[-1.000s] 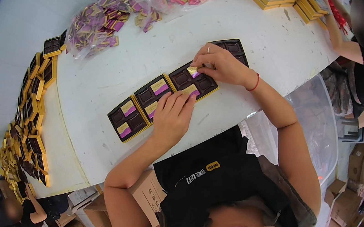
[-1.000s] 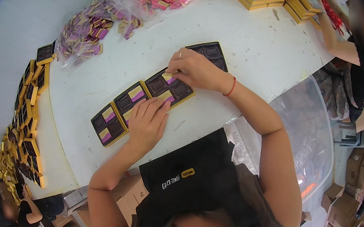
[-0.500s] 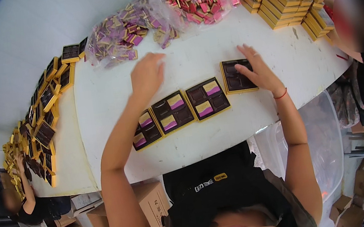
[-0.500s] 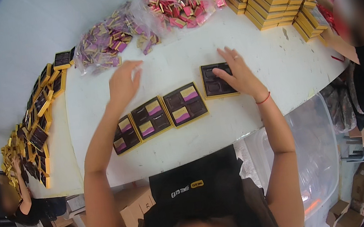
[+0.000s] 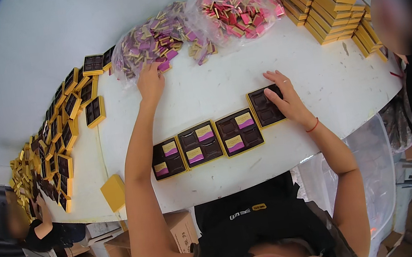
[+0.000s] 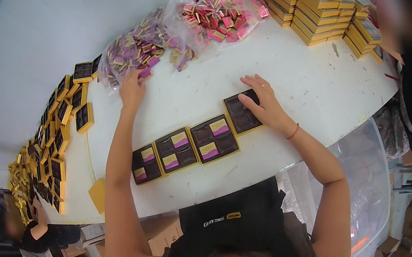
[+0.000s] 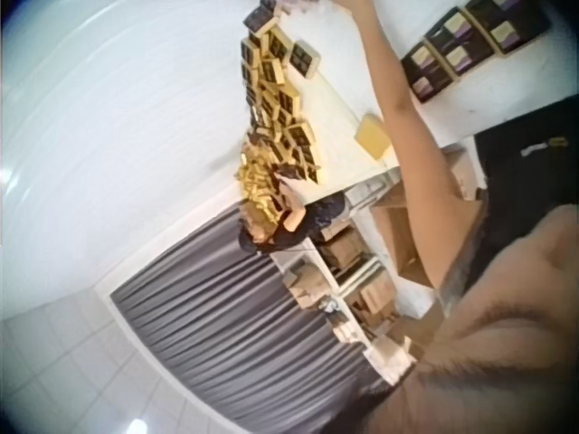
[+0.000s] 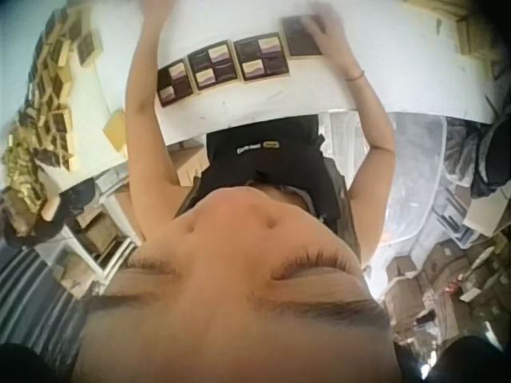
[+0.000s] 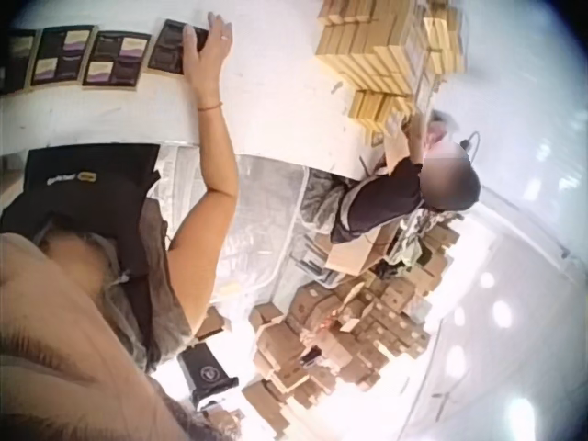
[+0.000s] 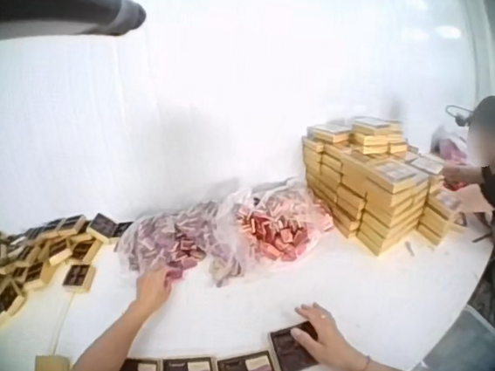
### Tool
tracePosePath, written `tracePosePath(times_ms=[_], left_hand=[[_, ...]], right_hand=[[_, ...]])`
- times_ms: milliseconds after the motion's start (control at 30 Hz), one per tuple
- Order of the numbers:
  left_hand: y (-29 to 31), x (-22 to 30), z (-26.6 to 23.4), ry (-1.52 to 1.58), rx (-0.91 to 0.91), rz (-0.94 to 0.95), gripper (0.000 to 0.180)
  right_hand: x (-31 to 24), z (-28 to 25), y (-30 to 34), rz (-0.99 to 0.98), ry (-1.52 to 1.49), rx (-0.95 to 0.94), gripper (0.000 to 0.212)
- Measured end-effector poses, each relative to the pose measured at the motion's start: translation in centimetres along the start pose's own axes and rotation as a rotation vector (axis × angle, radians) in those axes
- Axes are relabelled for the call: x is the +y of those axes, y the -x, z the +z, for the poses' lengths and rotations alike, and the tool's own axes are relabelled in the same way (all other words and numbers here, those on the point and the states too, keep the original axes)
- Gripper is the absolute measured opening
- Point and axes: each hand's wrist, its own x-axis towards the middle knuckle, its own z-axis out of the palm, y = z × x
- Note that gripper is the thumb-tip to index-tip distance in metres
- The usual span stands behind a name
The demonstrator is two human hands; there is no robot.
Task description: The person assembles eyeshadow palettes by placing small colored pans into black trays, then covers them with clear plastic lids. The person stacks the completed palettes on the table.
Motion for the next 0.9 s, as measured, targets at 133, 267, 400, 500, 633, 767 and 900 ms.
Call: tracePosePath(times_ms=[133, 267, 400, 500, 633, 767, 900], left_hand=[[0.2, 0.1, 0.0, 0.101, -0.069, 0.103, 0.025], [0.2, 0.7, 0.0, 0.012, 0.082, 0.147, 0.022], [-1.4, 1.5, -0.7, -0.105, -0.111, -0.227, 0.029], [-2.0, 1.2, 0.2, -0.167, -0.074, -0.121, 0.038], [-2.6, -0.8, 1.3, 0.022, -0.244, -0.098, 0.039], [-1.8, 1.8, 0.5, 0.23, -0.12, -0.107, 0.034], [0.6, 2.4, -1.6, 0.287, 0.028, -0.005, 0.027]], right_hand=[[0.4, -0.3, -0.2, 0.012, -0.072, 0.068, 0.047], [-0.2, -0.7, -0.4, -0.04, -0.004, 0.194, 0.042], [-0.6, -0.6, -0.6, -0.138, 0.121, 0.288, 0.036], [-2.3, 1.0, -3.0, -0.32, 0.101, 0.229, 0.03], [-7.0, 7.9, -10.2, -0.507, 0.032, -0.124, 0.023], [-6.4, 14.8, -16.9, -0.356, 0.306, -0.234, 0.026], [-6.1, 17.4, -18.2, -0.269, 0.316, -0.219, 0.029]])
